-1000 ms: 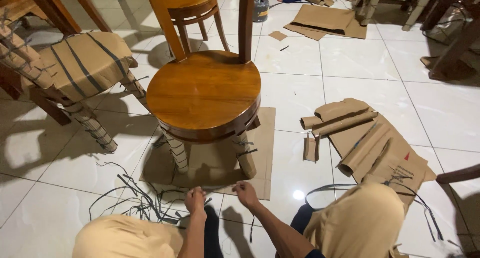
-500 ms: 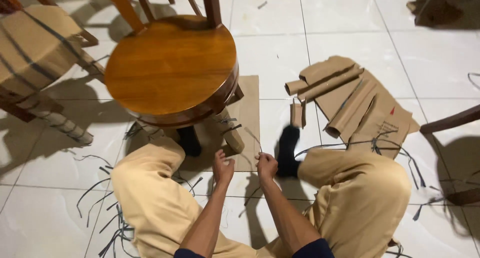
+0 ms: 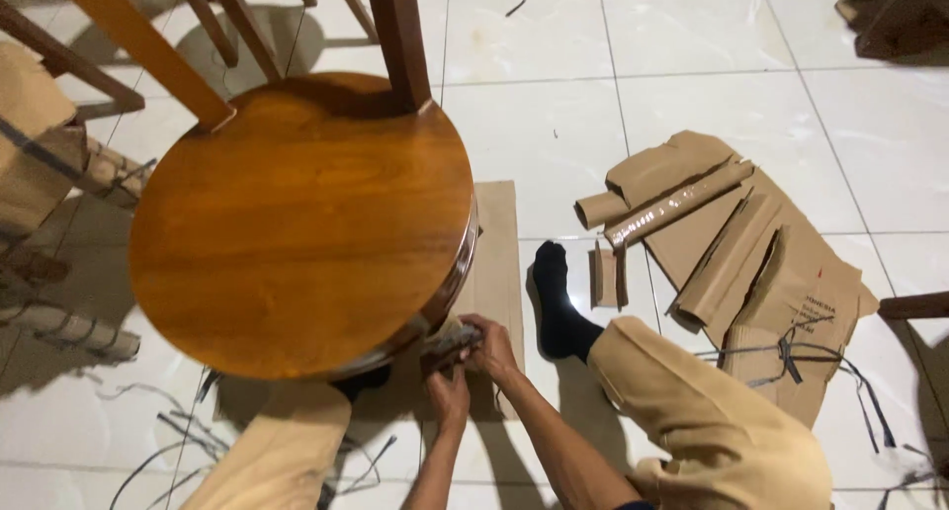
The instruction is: Wrapping the legs of a wooden chair with cardboard and plastic ties for protection.
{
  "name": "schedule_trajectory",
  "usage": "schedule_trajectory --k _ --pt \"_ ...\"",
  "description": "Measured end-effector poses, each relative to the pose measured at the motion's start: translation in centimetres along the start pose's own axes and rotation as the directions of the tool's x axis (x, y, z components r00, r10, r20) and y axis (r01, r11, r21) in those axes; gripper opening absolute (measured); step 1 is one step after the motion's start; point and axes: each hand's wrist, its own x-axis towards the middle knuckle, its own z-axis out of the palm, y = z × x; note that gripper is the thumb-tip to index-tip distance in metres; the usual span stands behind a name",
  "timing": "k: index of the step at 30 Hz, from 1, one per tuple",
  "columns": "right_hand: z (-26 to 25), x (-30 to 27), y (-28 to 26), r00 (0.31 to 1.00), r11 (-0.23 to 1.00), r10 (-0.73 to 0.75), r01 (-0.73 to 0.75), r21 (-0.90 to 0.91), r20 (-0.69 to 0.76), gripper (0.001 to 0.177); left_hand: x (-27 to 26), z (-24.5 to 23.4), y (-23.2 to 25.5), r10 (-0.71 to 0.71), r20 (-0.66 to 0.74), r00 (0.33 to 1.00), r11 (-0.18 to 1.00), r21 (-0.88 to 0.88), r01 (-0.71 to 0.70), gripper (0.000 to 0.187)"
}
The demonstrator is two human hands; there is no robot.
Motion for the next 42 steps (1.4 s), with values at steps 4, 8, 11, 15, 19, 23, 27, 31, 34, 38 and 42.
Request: schedule_trajectory --k 4,8,11,15,19,23,27,31,34,38,42 --pt "-1.3 3.0 1.2 0.925 0.996 -0.060 0.031 0.082 0.376 0.060 -0.3 -0.8 1.9 -0.055 -0.067 0.996 0.979 0.193 0.067 0.035" --pt "-1.7 4.3 1.2 0.867 0.995 -0.021 0.067 -0.074 0.497 0.068 0.8 0.8 -2.6 -0.043 -0.111 0.993 0.966 0.249 0.069 0.046" --pt "-1.5 4.8 1.6 0.833 0.991 0.001 0.073 -0.112 0.553 0.074 0.9 0.8 -2.5 -0.054 -0.135 0.989 0.950 0.297 0.092 0.058" --pt "-1.0 5.5 3.4 0.818 0.986 -0.099 0.158 -0.057 0.566 0.052 -1.3 -1.9 3.9 -0.237 0.002 0.971 0.971 0.016 0.237 0.038" --pt "-1.0 5.1 3.2 0.802 0.989 -0.146 0.110 0.097 0.580 0.054 1.2 0.4 -7.6 0.020 0.059 0.998 0.945 -0.327 0.001 0.042" --pt "-1.0 4.5 2.3 0.842 0.984 -0.059 0.140 -0.113 0.536 0.054 4.2 0.2 -5.8 -0.038 0.109 0.993 0.960 -0.272 0.067 0.040" --pt "-0.7 3.9 2.0 0.857 0.985 -0.026 0.110 -0.133 0.515 0.060 4.8 -0.8 -0.2 -0.162 0.205 0.965 0.970 -0.145 0.194 0.043" --pt "0.0 4.9 4.5 0.859 0.982 -0.026 0.118 -0.148 0.511 0.071 4.1 -3.9 5.4 -0.305 0.278 0.911 0.948 -0.002 0.318 0.055" --pt "-0.1 4.8 3.6 0.848 0.962 -0.012 0.154 -0.225 0.530 0.068 4.0 -6.2 11.2 -0.403 0.305 0.863 0.914 0.097 0.393 0.066" --pt "-0.2 4.4 0.8 0.854 0.955 0.024 0.135 -0.265 0.520 0.074 1.6 -7.6 16.7 -0.421 0.386 0.821 0.868 -0.091 0.488 0.071" --pt "-0.5 3.6 0.0 0.875 0.947 0.026 0.134 -0.293 0.484 0.074 1.6 -4.6 9.3 -0.422 0.322 0.848 0.847 -0.195 0.495 0.065"
